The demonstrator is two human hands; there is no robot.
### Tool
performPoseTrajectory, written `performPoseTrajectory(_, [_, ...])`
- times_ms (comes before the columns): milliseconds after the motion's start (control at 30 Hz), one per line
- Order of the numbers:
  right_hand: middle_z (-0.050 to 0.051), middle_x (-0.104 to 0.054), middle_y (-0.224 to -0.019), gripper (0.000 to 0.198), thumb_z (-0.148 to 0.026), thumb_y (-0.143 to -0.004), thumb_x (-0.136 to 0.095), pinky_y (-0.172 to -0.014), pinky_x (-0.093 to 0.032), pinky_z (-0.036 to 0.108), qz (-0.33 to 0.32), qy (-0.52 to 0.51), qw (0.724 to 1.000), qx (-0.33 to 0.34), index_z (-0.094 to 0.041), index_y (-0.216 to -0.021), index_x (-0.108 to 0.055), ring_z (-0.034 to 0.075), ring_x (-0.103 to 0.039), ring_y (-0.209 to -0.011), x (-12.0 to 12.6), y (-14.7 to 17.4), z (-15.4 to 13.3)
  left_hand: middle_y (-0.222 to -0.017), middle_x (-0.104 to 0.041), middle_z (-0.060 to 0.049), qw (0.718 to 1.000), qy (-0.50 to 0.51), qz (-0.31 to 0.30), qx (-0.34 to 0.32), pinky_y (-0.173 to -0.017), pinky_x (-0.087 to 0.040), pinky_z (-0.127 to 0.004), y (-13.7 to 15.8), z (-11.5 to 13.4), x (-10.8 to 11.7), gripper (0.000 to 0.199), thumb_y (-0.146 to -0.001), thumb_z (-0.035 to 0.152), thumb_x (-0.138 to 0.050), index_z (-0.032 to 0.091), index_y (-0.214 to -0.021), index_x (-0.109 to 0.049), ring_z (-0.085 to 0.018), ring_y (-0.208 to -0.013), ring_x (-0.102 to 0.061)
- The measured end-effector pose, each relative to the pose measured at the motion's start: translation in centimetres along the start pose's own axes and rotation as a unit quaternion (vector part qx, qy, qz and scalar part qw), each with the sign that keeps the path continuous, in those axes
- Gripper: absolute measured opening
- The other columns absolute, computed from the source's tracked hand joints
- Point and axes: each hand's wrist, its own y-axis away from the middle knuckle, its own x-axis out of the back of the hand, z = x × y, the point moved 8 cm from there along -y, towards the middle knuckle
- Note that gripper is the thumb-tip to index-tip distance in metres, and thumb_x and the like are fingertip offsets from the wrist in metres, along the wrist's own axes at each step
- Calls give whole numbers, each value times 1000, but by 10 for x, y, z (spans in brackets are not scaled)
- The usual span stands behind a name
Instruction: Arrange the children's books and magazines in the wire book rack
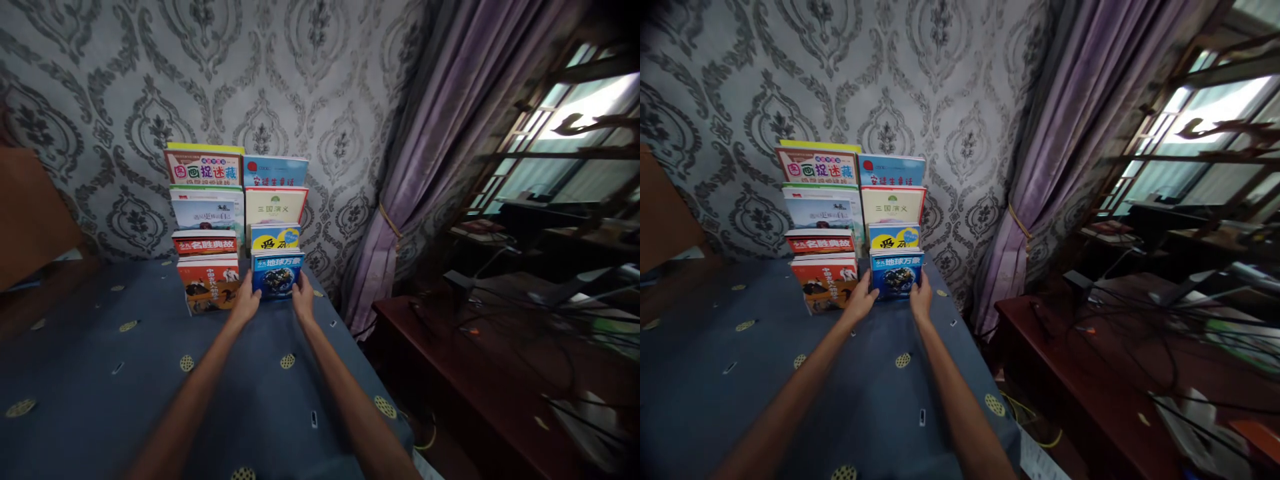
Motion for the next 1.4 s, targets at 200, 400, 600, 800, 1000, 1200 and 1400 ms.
performPoseTrajectory(200, [18, -67, -132, 55, -20, -82, -44, -107, -48, 49, 5, 30, 1000, 3, -11, -134, -60, 30, -65, -121, 6, 8, 2, -154, -50, -15, 999, 27, 11, -16, -120, -38, -43, 4, -1, -4, 75, -83, 15, -56, 12, -154, -35, -28, -142, -48])
performPoseTrajectory(400, [15, -71, -126, 54, -21, -83, -42, -105, -50, 47, -14, 55, 998, 15, -13, -133, -62, 29, -67, -117, 7, 10, -8, -150, -54, -13, 999, 42, 0, -12, -113, -46, -42, 7, -2, -6, 75, -82, 15, -55, 15, -155, -35, -27, -136, -54])
performPoseTrajectory(600, [15, -73, -121, 50, -22, -84, -41, -100, -53, 44, -6, 52, 999, -2, -14, -127, -65, 28, -70, -110, 8, 11, -4, -148, -55, -14, 1000, 19, -1, -21, -112, -46, -44, 8, 1, -2, 74, -82, 15, -55, 15, -154, -36, -27, -134, -55])
performPoseTrajectory(800, [18, -72, -122, 48, -29, -85, -46, -101, -51, 48, 0, 114, 994, 1, -13, -127, -65, 31, -67, -112, 12, 19, -4, -146, -55, -22, 995, -98, -3, -14, -114, -43, -44, 10, 11, -2, 73, -86, 17, -53, 6, -154, -30, -30, -135, -54])
performPoseTrajectory(1000, [20, -73, -115, 45, -26, -85, -46, -100, -49, 50, -5, 184, 983, 10, -11, -121, -67, 33, -66, -109, 12, 20, -9, -134, -63, -25, 978, -206, -20, -5, -106, -48, -40, 8, 29, -3, 69, -88, 13, -49, 4, -153, -28, -30, -124, -64])
performPoseTrajectory(1200, [17, -73, -113, 40, -24, -86, -46, -99, -48, 49, -27, 206, 978, 10, -13, -118, -67, 32, -66, -107, 13, 20, -10, -128, -66, -24, 969, -247, -28, -14, -99, -52, -41, 8, 37, 0, 68, -87, 12, -49, 8, -152, -29, -31, -116, -68])
performPoseTrajectory(1400, [17, -73, -113, 41, -23, -86, -46, -97, -49, 48, -20, 200, 979, 20, -13, -120, -66, 31, -65, -106, 12, 21, -8, -121, -70, -18, 978, -206, -19, -38, -100, -52, -41, 9, 31, 2, 68, -87, 14, -51, 12, -152, -32, -28, -115, -68])
